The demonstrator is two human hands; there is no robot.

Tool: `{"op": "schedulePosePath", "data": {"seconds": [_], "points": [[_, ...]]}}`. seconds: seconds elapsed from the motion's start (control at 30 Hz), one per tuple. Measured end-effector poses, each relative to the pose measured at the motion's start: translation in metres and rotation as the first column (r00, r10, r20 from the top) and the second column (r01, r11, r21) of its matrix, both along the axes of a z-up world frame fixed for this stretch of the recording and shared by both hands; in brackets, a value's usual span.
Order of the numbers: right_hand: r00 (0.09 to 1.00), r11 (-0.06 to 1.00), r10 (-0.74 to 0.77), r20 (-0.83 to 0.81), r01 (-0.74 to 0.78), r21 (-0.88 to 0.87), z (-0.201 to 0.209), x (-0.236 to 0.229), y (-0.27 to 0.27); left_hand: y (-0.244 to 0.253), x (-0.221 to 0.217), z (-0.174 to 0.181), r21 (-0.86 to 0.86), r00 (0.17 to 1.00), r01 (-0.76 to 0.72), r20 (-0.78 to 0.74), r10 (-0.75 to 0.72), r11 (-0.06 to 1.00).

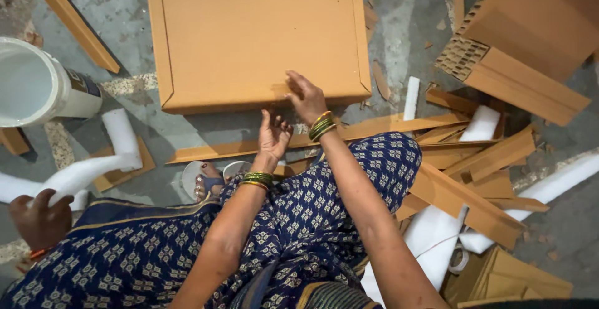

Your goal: The person sits on the floor and assembles a flat cardboard box by folding the flaps and securing the edges. They use their hands to press the seams and occasionally insert white foam strips into the box's edges for reinforcement.

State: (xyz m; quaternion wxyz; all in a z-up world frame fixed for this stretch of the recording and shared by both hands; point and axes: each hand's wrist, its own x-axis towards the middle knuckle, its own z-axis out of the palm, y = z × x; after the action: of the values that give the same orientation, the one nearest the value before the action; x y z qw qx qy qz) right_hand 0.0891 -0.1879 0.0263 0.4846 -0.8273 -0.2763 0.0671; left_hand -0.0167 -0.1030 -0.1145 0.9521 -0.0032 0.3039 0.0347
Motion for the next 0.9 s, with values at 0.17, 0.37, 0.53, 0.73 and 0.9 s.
{"op": "schedulePosePath", "data": {"seconds": [0.17, 0.37, 0.53, 0.73, 0.9], "points": [[0.915, 0.989, 0.008, 0.402, 0.052, -0.139, 0.007, -0.023, 0.009, -0.004, 0.012, -0.01, -0.146, 0.982, -0.086, 0.154, 0.108, 0.986], [0.838, 0.946, 0.1, 0.537, 0.087, -0.311, 0.017, -0.029, 0.028, 0.0, 0.02, 0.008, -0.231, 0.987, -0.013, 0.151, 0.05, 0.973], [0.853, 0.922, 0.125, 0.507, 0.089, -0.377, 0.008, -0.026, 0.024, -0.004, 0.021, 0.01, -0.29, 0.908, 0.092, 0.417, 0.039, 0.953], [0.86, 0.956, -0.006, 0.51, 0.155, -0.25, -0.006, -0.01, 0.02, 0.002, 0.018, -0.004, -0.152, 0.984, 0.118, 0.148, -0.095, 0.981], [0.863, 0.713, -0.295, -0.411, 0.485, 0.507, -0.022, 0.01, -0.017, 0.009, 0.021, -0.025, 0.007, 1.0, 0.014, -0.019, -0.014, 1.0]]}}
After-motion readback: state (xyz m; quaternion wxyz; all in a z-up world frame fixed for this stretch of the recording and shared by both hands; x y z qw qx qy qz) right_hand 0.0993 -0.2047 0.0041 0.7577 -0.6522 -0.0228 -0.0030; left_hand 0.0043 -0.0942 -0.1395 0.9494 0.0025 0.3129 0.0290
